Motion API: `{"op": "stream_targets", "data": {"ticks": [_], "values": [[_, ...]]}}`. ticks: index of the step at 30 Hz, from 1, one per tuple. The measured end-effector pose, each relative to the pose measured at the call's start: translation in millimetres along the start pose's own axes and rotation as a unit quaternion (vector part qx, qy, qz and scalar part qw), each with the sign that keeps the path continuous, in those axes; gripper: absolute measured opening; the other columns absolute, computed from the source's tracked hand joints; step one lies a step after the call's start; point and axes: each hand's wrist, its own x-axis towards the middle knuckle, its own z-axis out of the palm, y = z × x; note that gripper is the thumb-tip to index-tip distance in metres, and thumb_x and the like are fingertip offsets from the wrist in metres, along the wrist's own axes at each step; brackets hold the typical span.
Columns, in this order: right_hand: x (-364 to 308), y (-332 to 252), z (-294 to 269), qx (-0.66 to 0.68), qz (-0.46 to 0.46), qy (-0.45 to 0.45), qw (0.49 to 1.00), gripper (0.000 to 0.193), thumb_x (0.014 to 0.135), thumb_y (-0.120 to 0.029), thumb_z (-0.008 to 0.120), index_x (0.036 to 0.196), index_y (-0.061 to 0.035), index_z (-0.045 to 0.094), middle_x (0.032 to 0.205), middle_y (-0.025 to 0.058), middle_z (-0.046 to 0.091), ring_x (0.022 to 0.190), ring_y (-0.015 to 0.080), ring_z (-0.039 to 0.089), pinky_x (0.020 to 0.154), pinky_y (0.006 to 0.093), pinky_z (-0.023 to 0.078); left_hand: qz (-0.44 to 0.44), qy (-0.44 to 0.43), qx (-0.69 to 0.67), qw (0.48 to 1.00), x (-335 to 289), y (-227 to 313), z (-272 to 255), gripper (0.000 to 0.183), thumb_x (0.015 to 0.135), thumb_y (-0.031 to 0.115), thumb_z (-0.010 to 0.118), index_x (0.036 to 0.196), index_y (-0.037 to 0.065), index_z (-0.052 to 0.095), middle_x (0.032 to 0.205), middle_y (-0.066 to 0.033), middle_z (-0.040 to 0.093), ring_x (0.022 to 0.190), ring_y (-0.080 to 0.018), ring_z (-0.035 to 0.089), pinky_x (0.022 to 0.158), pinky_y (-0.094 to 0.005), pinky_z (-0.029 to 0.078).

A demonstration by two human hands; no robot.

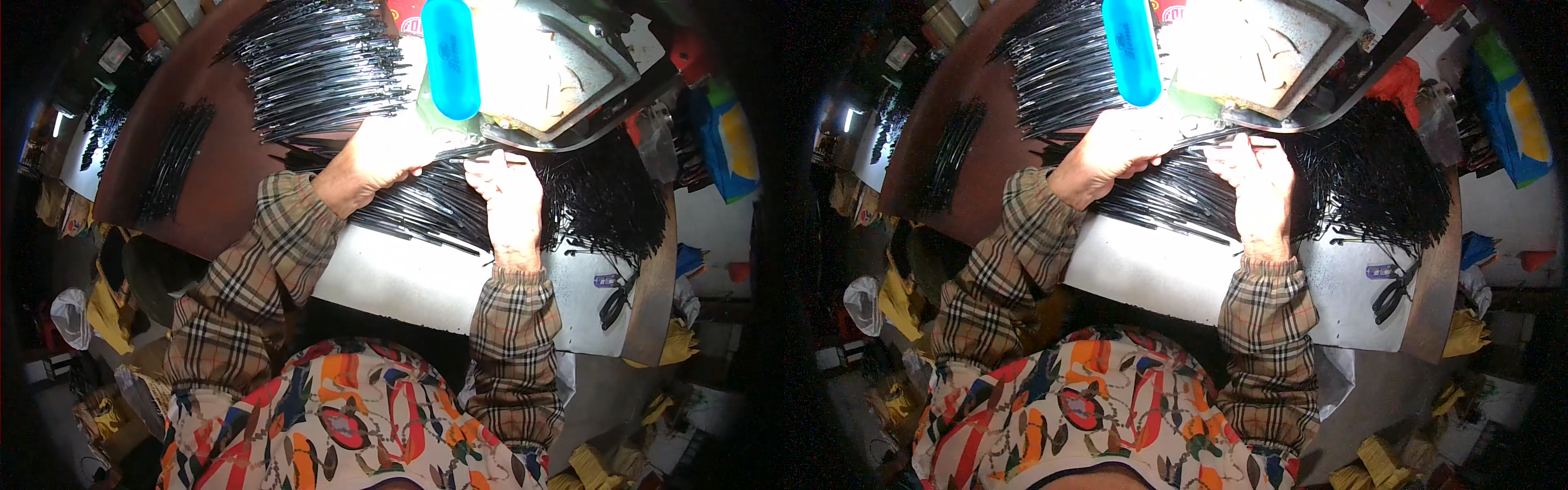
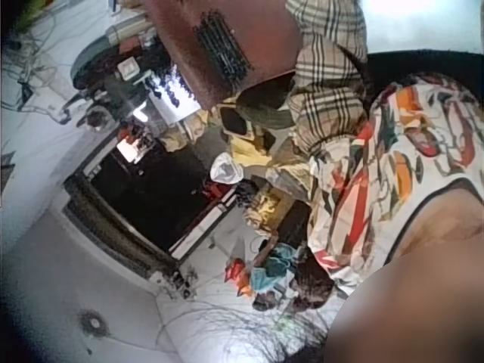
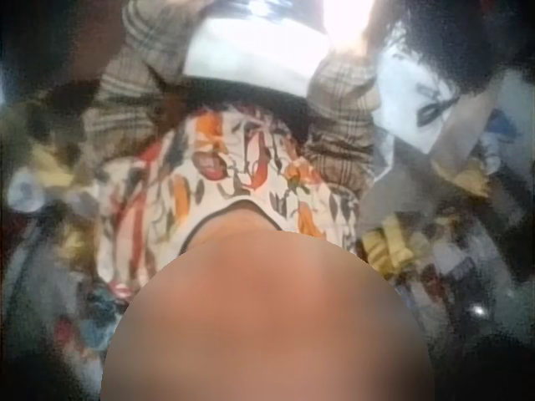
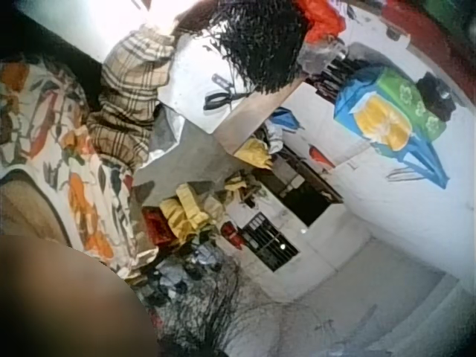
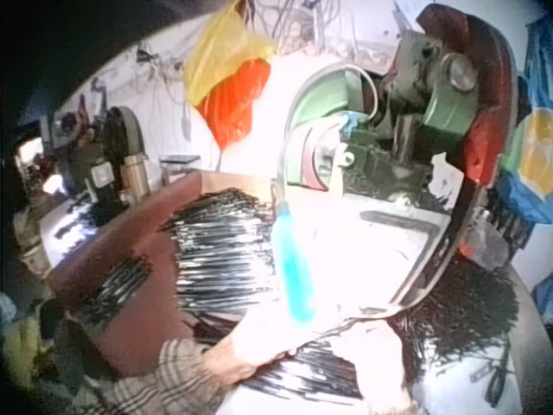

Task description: Bundling and processing large quantities of black plastic straps at a workbench using a specialized machine.

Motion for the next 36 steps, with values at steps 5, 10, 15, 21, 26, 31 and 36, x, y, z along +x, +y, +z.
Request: {"op": "stream_targets", "data": {"ticks": [5, 10, 15, 21, 26, 31, 36], "values": [[-1, -1, 0, 0.006, -0.030, 0.012, 0.999, 0.022, 0.091, -0.010, 0.056, 0.102, 0.0071, 0.047, 0.096, 0.0208, 0.059, 0.090, 0.0351, 0.065, 0.082, 0.0431, 0.055, 0.010, -0.011, 0.012, 1.000, 5, -3, 3, 0.012, 0.084, 0.015, 0.067, 0.088, 0.003, 0.064, 0.069, 0.0025, 0.056, 0.050, 0.0004, 0.039, 0.042, -0.0140, 0.028], [0, 9, 0, 0.002, -0.066, 0.040, 0.997, 0.021, 0.093, -0.011, 0.055, 0.103, 0.0063, 0.048, 0.097, 0.0202, 0.061, 0.091, 0.0297, 0.065, 0.080, 0.0394, 0.056, 0.080, 0.004, 0.030, 0.996, 11, -4, 14, 0.009, 0.083, 0.013, 0.067, 0.083, 0.004, 0.064, 0.064, 0.0023, 0.055, 0.049, -0.0005, 0.041, 0.042, -0.0152, 0.031], [6, 10, 6, 0.015, -0.071, 0.088, 0.993, 0.020, 0.093, -0.008, 0.054, 0.106, 0.0061, 0.048, 0.104, 0.0212, 0.061, 0.092, 0.0273, 0.065, 0.081, 0.0373, 0.055, 0.102, 0.055, 0.056, 0.992, 24, -6, 16, 0.010, 0.080, 0.006, 0.065, 0.073, 0.000, 0.066, 0.063, -0.0010, 0.059, 0.054, -0.0057, 0.051, 0.048, -0.0201, 0.040], [14, 11, 0, 0.051, -0.116, 0.098, 0.987, 0.021, 0.093, -0.006, 0.054, 0.109, 0.0072, 0.049, 0.108, 0.0210, 0.060, 0.097, 0.0275, 0.063, 0.086, 0.0376, 0.054, 0.149, 0.073, 0.069, 0.984, 42, -10, 21, 0.012, 0.076, 0.005, 0.064, 0.065, 0.001, 0.062, 0.057, -0.0015, 0.057, 0.053, -0.0068, 0.053, 0.050, -0.0226, 0.043], [16, 11, 13, 0.051, -0.093, 0.099, 0.989, 0.022, 0.093, -0.006, 0.053, 0.110, 0.0080, 0.049, 0.108, 0.0203, 0.061, 0.097, 0.0286, 0.064, 0.086, 0.0385, 0.053, 0.350, 0.057, 0.245, 0.902, 53, -22, -3, 0.015, 0.075, 0.006, 0.063, 0.061, 0.003, 0.059, 0.055, -0.0027, 0.057, 0.050, -0.0092, 0.054, 0.049, -0.0245, 0.044], [14, 8, -13, 0.001, -0.092, 0.120, 0.988, 0.023, 0.092, -0.006, 0.054, 0.109, 0.0092, 0.050, 0.103, 0.0194, 0.062, 0.093, 0.0274, 0.065, 0.084, 0.0363, 0.054, -0.070, 0.029, 0.167, 0.983, 37, 23, 25, 0.023, 0.087, 0.027, 0.058, 0.092, 0.006, 0.063, 0.081, -0.0013, 0.060, 0.059, -0.0023, 0.046, 0.043, -0.0154, 0.034], [17, 6, 1, -0.017, -0.072, 0.137, 0.988, 0.022, 0.091, -0.006, 0.054, 0.107, 0.0095, 0.052, 0.101, 0.0199, 0.063, 0.090, 0.0266, 0.066, 0.083, 0.0349, 0.055, -0.039, -0.014, 0.202, 0.979, 42, 32, 10, 0.022, 0.082, 0.027, 0.059, 0.079, 0.006, 0.060, 0.055, 0.0045, 0.049, 0.041, -0.0022, 0.036, 0.033, -0.0178, 0.025]]}}
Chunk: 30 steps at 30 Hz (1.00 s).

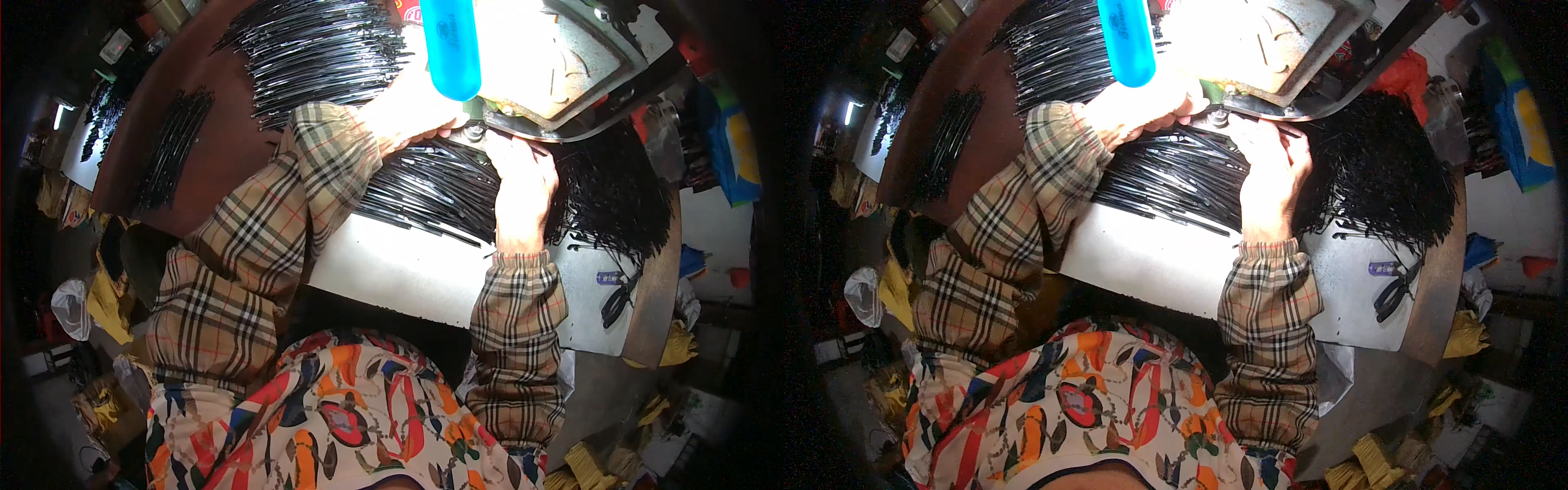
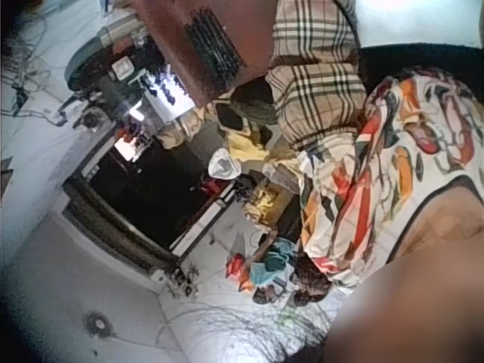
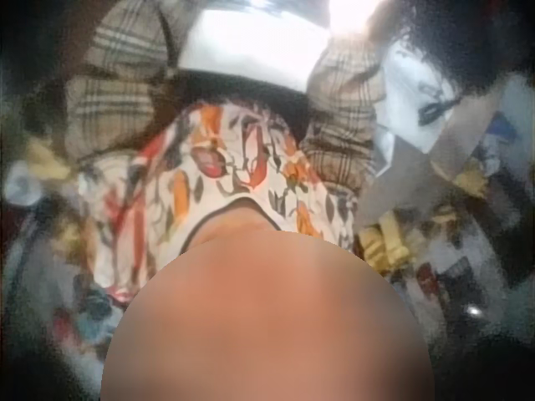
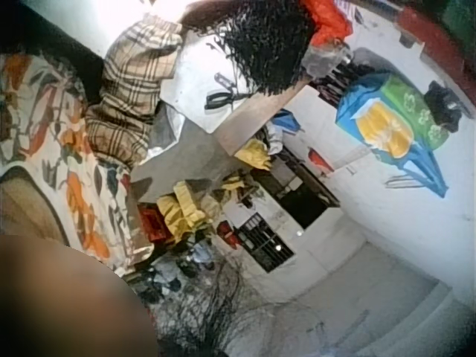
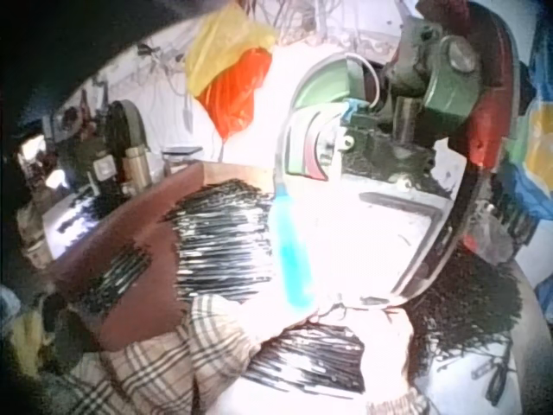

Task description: Bundling and processing large quantities of black plastic straps at a workbench using a specialized machine.

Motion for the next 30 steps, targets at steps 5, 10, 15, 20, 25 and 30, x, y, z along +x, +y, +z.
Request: {"op": "stream_targets", "data": {"ticks": [5, 10, 15, 20, 25, 30], "values": [[2, 6, -7, 0.023, -0.003, -0.003, 1.000, 0.022, 0.091, -0.005, 0.054, 0.107, 0.0086, 0.053, 0.101, 0.0201, 0.063, 0.088, 0.0263, 0.066, 0.082, 0.0343, 0.055, -0.045, 0.034, 0.051, 0.997, 8, 0, 7, 0.024, 0.081, 0.027, 0.057, 0.070, 0.006, 0.058, 0.046, 0.0053, 0.039, 0.035, -0.0031, 0.031, 0.031, -0.0196, 0.021], [0, 7, -4, 0.029, -0.010, -0.015, 0.999, 0.022, 0.091, -0.006, 0.054, 0.107, 0.0090, 0.053, 0.101, 0.0200, 0.063, 0.088, 0.0254, 0.066, 0.081, 0.0335, 0.055, -0.040, 0.024, 0.046, 0.998, 6, -1, 4, 0.025, 0.082, 0.027, 0.058, 0.069, 0.006, 0.058, 0.045, 0.0055, 0.039, 0.034, -0.0037, 0.030, 0.030, -0.0201, 0.021], [2, 4, -4, 0.043, -0.010, -0.021, 0.999, 0.022, 0.091, -0.006, 0.055, 0.108, 0.0077, 0.053, 0.097, 0.0159, 0.064, 0.087, 0.0219, 0.065, 0.078, 0.0310, 0.054, -0.020, -0.006, 0.082, 0.996, 5, 3, -2, 0.027, 0.082, 0.031, 0.059, 0.071, 0.006, 0.057, 0.051, 0.0053, 0.044, 0.038, -0.0028, 0.034, 0.031, -0.0196, 0.022], [-2, -11, -7, 0.091, 0.046, -0.039, 0.994, 0.014, 0.090, -0.006, 0.058, 0.098, 0.0041, 0.054, 0.085, 0.0130, 0.061, 0.074, 0.0184, 0.059, 0.064, 0.0279, 0.048, 0.224, -0.185, -0.224, 0.930, 11, -28, -14, 0.026, 0.085, 0.022, 0.066, 0.100, 0.001, 0.062, 0.078, -0.0043, 0.061, 0.060, -0.0067, 0.050, 0.051, -0.0170, 0.038], [-56, -49, -17, 0.090, 0.130, -0.062, 0.985, 0.015, 0.085, -0.005, 0.063, 0.092, 0.0022, 0.052, 0.080, 0.0126, 0.061, 0.070, 0.0179, 0.063, 0.064, 0.0276, 0.053, 0.030, -0.041, -0.094, 0.994, -50, -3, -18, 0.018, 0.077, 0.007, 0.067, 0.090, -0.005, 0.064, 0.077, -0.0081, 0.064, 0.064, -0.0121, 0.059, 0.056, -0.0217, 0.047], [-103, -80, -34, -0.046, 0.102, -0.191, 0.975, 0.014, 0.082, -0.004, 0.069, 0.092, 0.0012, 0.060, 0.087, 0.0125, 0.067, 0.079, 0.0158, 0.066, 0.071, 0.0270, 0.056, -0.039, 0.050, -0.268, 0.961, -90, -8, 8, 0.023, 0.080, 0.006, 0.063, 0.100, -0.003, 0.058, 0.080, -0.0077, 0.059, 0.064, -0.0123, 0.054, 0.056, -0.0224, 0.042]]}}
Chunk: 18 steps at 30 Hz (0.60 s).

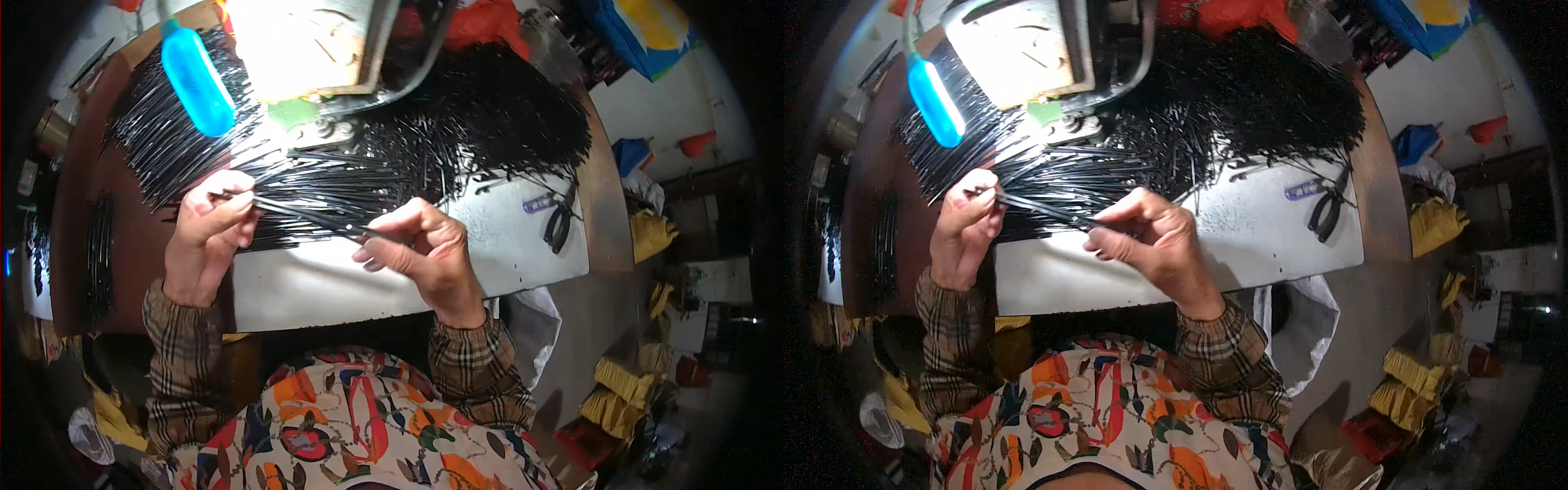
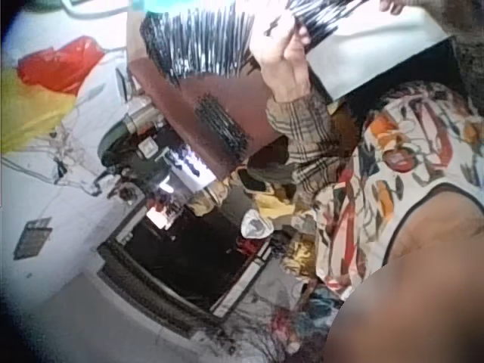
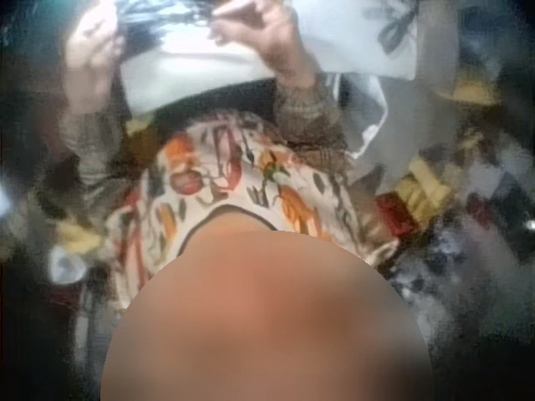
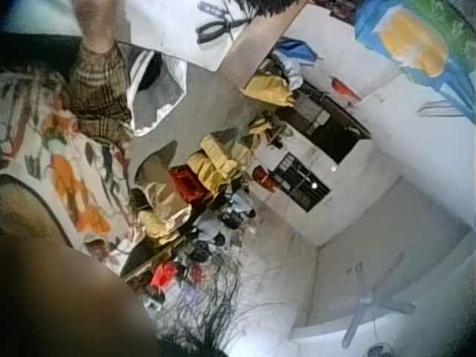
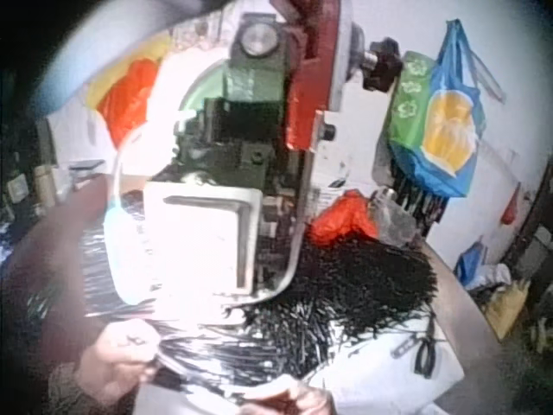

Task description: Bundling and processing large quantities of black plastic straps at a workbench using a specialized machine.

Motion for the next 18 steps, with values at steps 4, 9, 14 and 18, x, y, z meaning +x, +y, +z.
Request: {"op": "stream_targets", "data": {"ticks": [4, 9, 14, 18], "values": [[-6, -16, -6, -0.224, -0.133, -0.132, 0.956, 0.036, 0.073, -0.006, 0.077, 0.106, -0.0007, 0.062, 0.103, 0.0147, 0.065, 0.099, 0.0226, 0.063, 0.084, 0.0332, 0.051, 0.004, -0.018, -0.047, 0.999, 0, -11, 0, 0.014, 0.080, 0.005, 0.061, 0.090, 0.000, 0.054, 0.074, -0.0074, 0.055, 0.061, -0.0134, 0.052, 0.054, -0.0231, 0.041], [-29, -63, -12, -0.564, -0.121, -0.089, 0.812, 0.055, 0.069, -0.010, 0.076, 0.118, -0.0021, 0.054, 0.125, 0.0178, 0.054, 0.120, 0.0379, 0.048, 0.099, 0.0424, 0.042, 0.018, -0.068, 0.040, 0.997, -1, -17, -27, 0.016, 0.076, 0.005, 0.064, 0.083, 0.003, 0.050, 0.073, -0.0091, 0.055, 0.057, -0.0151, 0.052, 0.051, -0.0251, 0.044], [-47, -72, 32, 0.091, -0.345, -0.259, 0.898, 0.033, 0.083, -0.011, 0.065, 0.116, -0.0070, 0.059, 0.116, 0.0198, 0.056, 0.102, 0.0290, 0.060, 0.082, 0.0384, 0.052, 0.022, -0.085, 0.108, 0.990, -1, -22, -35, 0.010, 0.088, 0.006, 0.060, 0.093, 0.001, 0.054, 0.084, -0.0088, 0.061, 0.073, -0.0166, 0.065, 0.058, -0.0237, 0.049], [-40, -64, 46, 0.129, -0.393, -0.298, 0.860, 0.033, 0.085, -0.021, 0.058, 0.116, -0.0096, 0.058, 0.111, 0.0148, 0.059, 0.094, 0.0225, 0.062, 0.075, 0.0318, 0.055, 0.020, -0.063, 0.206, 0.976, 1, -28, -27, 0.008, 0.092, 0.007, 0.055, 0.097, 0.001, 0.054, 0.089, -0.0097, 0.063, 0.080, -0.0182, 0.067, 0.062, -0.0233, 0.052]]}}
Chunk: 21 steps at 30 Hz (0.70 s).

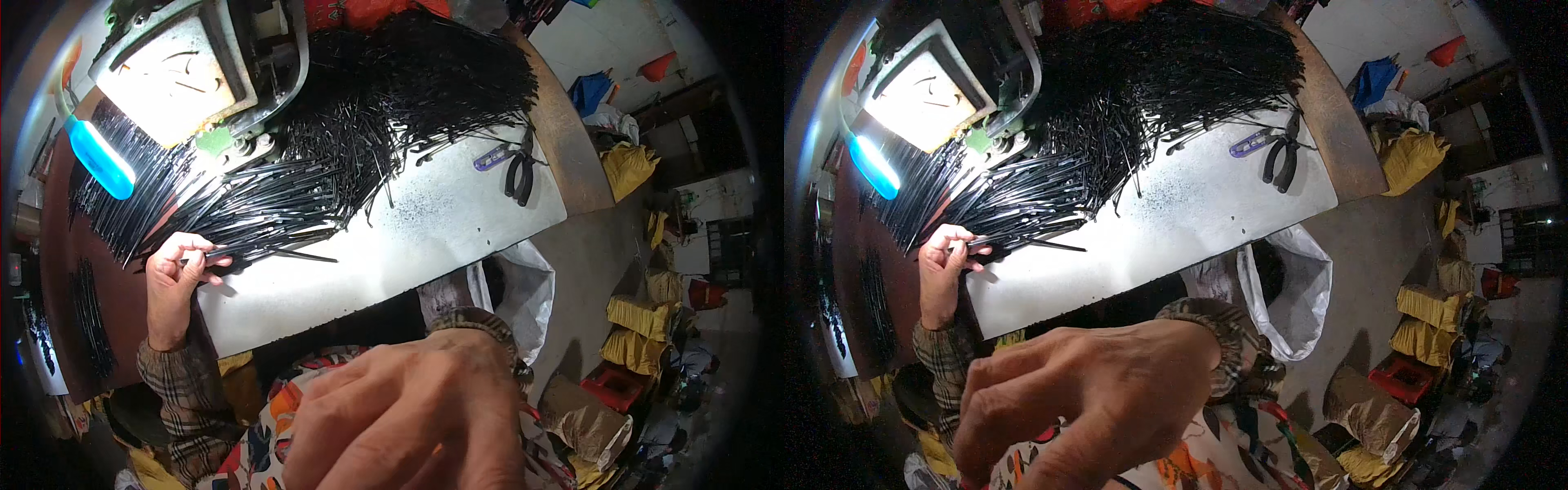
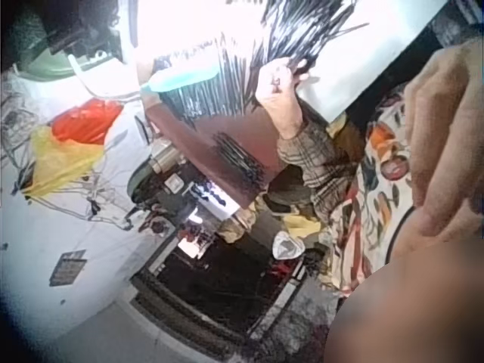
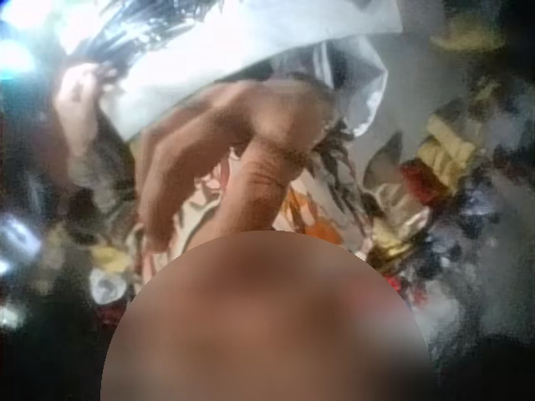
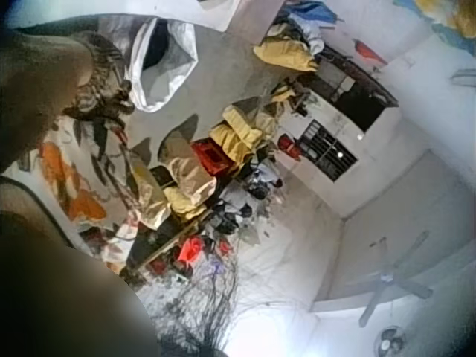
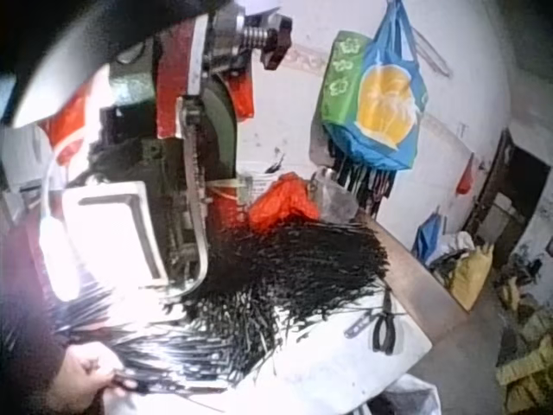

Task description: Bundling and processing large quantities of black plastic straps at a workbench using a specialized machine.

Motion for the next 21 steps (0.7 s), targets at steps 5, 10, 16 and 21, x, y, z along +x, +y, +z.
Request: {"op": "stream_targets", "data": {"ticks": [5, 10, 16, 21], "values": [[-9, 29, 5, -0.041, -0.017, -0.070, 0.997, 0.044, 0.087, -0.040, 0.047, 0.118, -0.0085, 0.054, 0.108, 0.0127, 0.061, 0.086, 0.0200, 0.063, 0.073, 0.0343, 0.055, 0.007, 0.020, -0.053, 0.998, 1, 0, 3, 0.011, 0.091, 0.006, 0.056, 0.101, 0.001, 0.051, 0.092, -0.0110, 0.063, 0.084, -0.0186, 0.066, 0.066, -0.0242, 0.053], [-12, 36, 6, -0.059, -0.022, -0.103, 0.993, 0.061, 0.089, -0.058, 0.036, 0.119, -0.0074, 0.049, 0.104, 0.0105, 0.063, 0.078, 0.0176, 0.064, 0.071, 0.0368, 0.055, 0.012, 0.052, -0.285, 0.957, 6, -12, 6, 0.020, 0.088, 0.005, 0.058, 0.105, 0.000, 0.050, 0.094, -0.0107, 0.061, 0.088, -0.0180, 0.062, 0.076, -0.0263, 0.052], [-18, 2, -29, -0.103, 0.167, 0.080, 0.977, 0.008, 0.087, -0.005, 0.060, 0.089, 0.0005, 0.066, 0.088, 0.0166, 0.066, 0.077, 0.0214, 0.066, 0.071, 0.0343, 0.055, -0.009, 0.133, -0.405, 0.905, 18, 6, 31, 0.019, 0.091, 0.012, 0.056, 0.106, 0.000, 0.053, 0.090, -0.0069, 0.054, 0.079, -0.0168, 0.055, 0.070, -0.0285, 0.048], [-73, -29, -131, -0.636, 0.326, 0.267, 0.647, 0.005, 0.078, -0.005, 0.067, 0.082, -0.0018, 0.065, 0.075, 0.0048, 0.065, 0.066, 0.0100, 0.061, 0.061, 0.0234, 0.048, 0.010, 0.083, -0.385, 0.919, 29, 4, 35, 0.026, 0.094, 0.019, 0.052, 0.114, 0.002, 0.050, 0.085, -0.0033, 0.049, 0.067, -0.0083, 0.044, 0.054, -0.0220, 0.035]]}}
